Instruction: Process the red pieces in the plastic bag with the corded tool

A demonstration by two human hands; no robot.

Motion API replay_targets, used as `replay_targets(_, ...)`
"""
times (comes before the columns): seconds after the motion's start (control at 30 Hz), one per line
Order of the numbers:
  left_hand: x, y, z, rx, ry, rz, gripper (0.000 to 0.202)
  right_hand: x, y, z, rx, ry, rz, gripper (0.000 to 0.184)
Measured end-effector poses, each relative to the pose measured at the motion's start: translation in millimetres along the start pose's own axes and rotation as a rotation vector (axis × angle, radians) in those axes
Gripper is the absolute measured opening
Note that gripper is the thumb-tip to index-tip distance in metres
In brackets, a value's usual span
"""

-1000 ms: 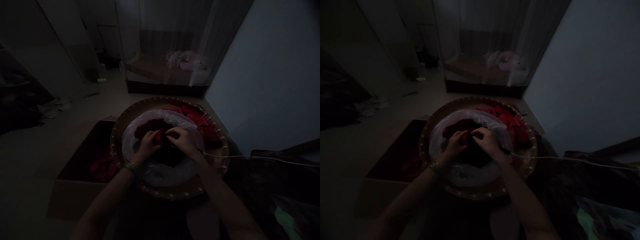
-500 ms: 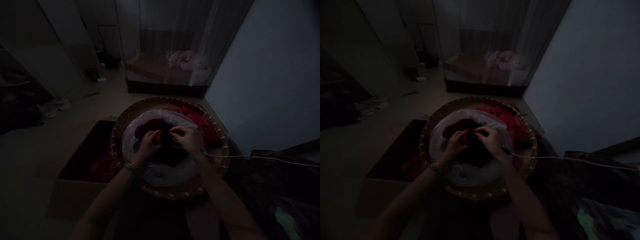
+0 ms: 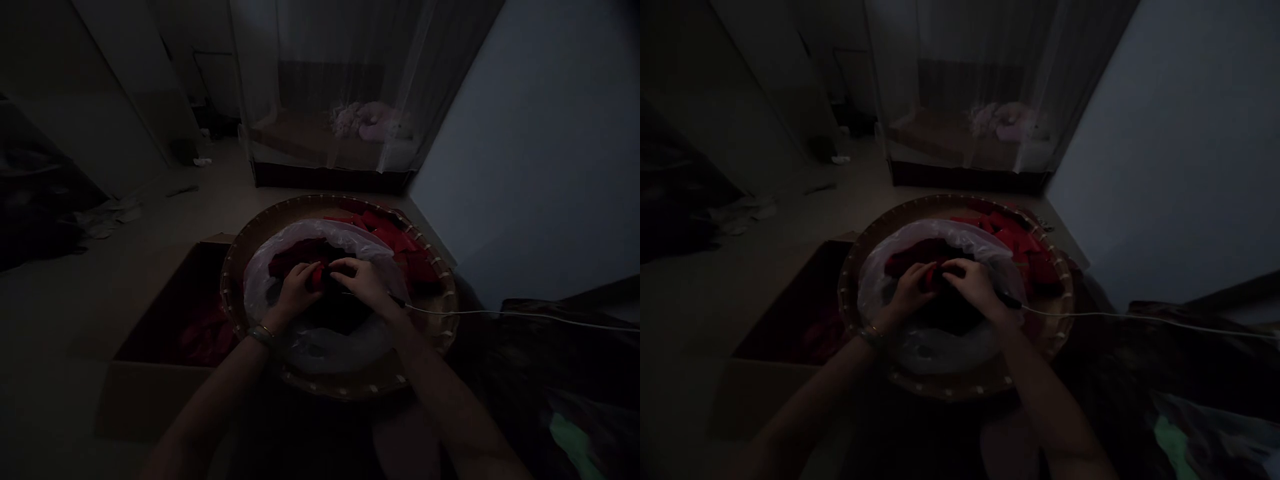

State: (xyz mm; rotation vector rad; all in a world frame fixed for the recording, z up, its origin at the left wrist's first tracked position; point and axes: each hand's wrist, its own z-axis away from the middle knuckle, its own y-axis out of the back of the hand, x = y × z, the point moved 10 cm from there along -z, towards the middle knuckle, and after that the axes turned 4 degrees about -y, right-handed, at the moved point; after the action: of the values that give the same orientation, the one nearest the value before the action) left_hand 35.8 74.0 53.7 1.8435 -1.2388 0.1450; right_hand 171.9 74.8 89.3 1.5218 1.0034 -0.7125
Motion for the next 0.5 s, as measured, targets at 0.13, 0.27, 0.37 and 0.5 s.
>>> replay_targets(0.13, 1.3, 2.4, -0.7, 0.022, 0.004, 0.003, 0.053, -6.1, 19.4, 3.4, 0.090, -0.107, -0.071, 0.016)
replay_targets(0.27, 0.6, 1.4, -0.8, 0.012, 0.011, 0.006, 0.055, -8.6, 24.3, 7.6, 0.105, -0.177, -0.198, 0.019)
replay_targets(0.37, -0.1, 1.2, -0.7, 0.014, 0.005, 0.008, 0.056, -3.7, 17.5, 6.1, 0.060, -0.188, -0.308, 0.024)
replay_targets(0.5, -0.3, 3.8, -0.9, 0.048, -0.003, 0.031, 0.055, 6.0, 26.1, 3.4, 0.091, -0.164, -0.324, 0.023)
